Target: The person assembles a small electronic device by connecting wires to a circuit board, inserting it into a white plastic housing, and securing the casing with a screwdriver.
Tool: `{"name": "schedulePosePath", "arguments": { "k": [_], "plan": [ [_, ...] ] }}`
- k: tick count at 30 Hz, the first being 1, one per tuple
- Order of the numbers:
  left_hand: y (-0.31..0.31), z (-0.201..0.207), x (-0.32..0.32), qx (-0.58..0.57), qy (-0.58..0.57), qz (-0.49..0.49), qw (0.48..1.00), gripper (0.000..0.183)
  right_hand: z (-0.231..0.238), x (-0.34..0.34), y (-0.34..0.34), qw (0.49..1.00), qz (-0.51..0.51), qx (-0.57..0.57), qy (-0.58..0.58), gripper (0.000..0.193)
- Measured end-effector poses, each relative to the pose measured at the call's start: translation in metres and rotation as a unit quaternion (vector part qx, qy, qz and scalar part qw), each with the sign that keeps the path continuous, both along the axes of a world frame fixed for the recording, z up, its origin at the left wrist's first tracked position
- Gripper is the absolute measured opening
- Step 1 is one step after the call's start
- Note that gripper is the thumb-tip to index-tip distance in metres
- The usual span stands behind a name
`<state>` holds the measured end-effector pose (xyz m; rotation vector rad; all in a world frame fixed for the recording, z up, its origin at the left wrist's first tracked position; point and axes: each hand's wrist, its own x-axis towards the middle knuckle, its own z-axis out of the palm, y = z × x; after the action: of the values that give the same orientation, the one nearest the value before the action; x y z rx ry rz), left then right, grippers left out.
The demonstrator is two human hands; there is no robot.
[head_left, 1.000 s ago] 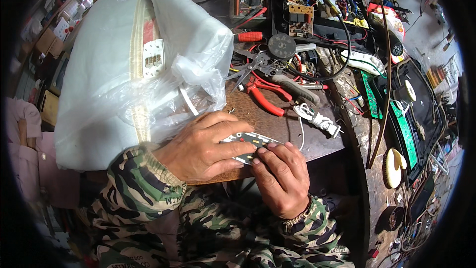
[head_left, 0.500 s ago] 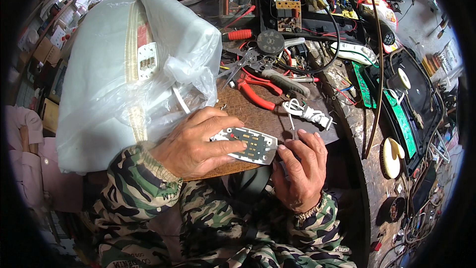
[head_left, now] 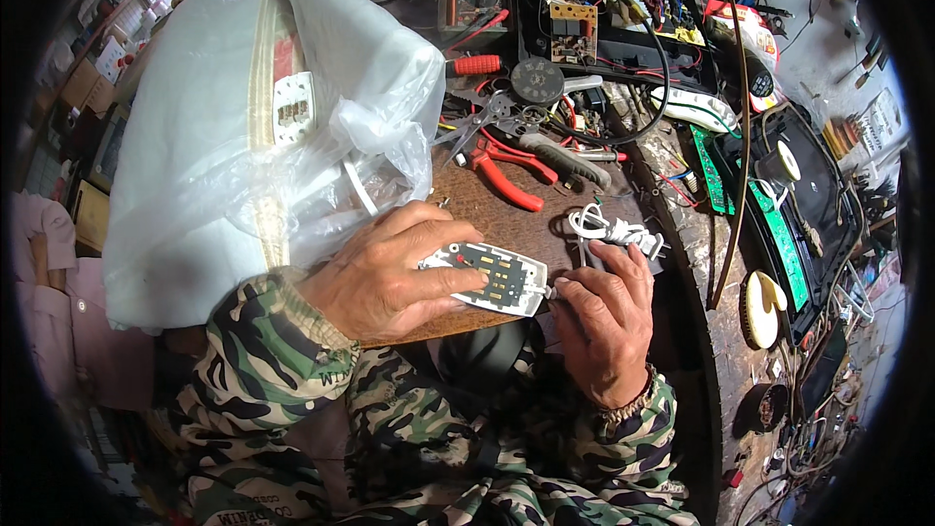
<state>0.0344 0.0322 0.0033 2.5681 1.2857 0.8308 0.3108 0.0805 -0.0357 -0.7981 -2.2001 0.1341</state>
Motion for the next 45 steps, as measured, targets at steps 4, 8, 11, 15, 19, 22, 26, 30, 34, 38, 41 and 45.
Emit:
{"name": "schedulePosePath", "arguments": {
  "k": [4,8,11,15,19,22,26,30,34,38,41,45],
  "plan": [
    [0.0,-0.001,0.0,0.0,0.0,0.002,1.0,0.047,0.004,0.001,0.003,1.0,0.014,0.005,-0.009,0.032],
    [0.0,-0.001,-0.001,0.0,0.004,0.004,1.0,0.047,0.006,0.001,0.007,0.999,0.033,0.001,-0.009,0.032],
    [0.0,-0.003,-0.001,0.004,0.003,0.004,1.0,0.047,0.007,0.001,0.009,0.999,0.051,-0.004,0.004,0.032],
    [-0.001,-0.002,0.0,0.003,-0.006,0.004,1.0,0.047,0.009,0.001,0.011,0.997,0.072,-0.016,0.023,0.03],
    [-0.002,-0.002,-0.001,0.0,-0.009,0.008,1.0,0.046,0.01,0.001,0.013,0.996,0.083,-0.032,0.027,0.027],
    [0.0,-0.004,0.0,0.002,-0.013,0.006,1.0,0.046,0.013,0.003,0.015,0.994,0.093,-0.048,0.019,0.027],
    [0.0,-0.003,0.0,0.003,-0.011,0.007,1.0,0.045,0.013,0.003,0.016,0.992,0.105,-0.062,0.039,0.025],
    [0.0,-0.002,0.0,0.008,-0.008,0.008,1.0,0.045,0.014,0.002,0.017,0.989,0.123,-0.068,0.055,0.024],
    [-0.002,-0.002,0.0,0.0,-0.007,0.012,1.0,0.046,0.008,0.0,0.023,0.984,0.152,-0.048,0.074,0.024],
    [0.001,-0.001,0.0,-0.005,-0.006,0.009,1.0,0.046,0.001,-0.001,0.022,0.985,0.152,-0.008,0.085,0.025],
    [0.001,-0.001,-0.001,-0.007,-0.006,0.008,1.0,0.046,0.0,-0.002,0.022,0.982,0.16,-0.005,0.1,0.025],
    [0.0,0.0,-0.002,-0.011,-0.012,0.009,1.0,0.045,0.0,-0.003,0.023,0.982,0.158,-0.016,0.099,0.024]
  ]
}}
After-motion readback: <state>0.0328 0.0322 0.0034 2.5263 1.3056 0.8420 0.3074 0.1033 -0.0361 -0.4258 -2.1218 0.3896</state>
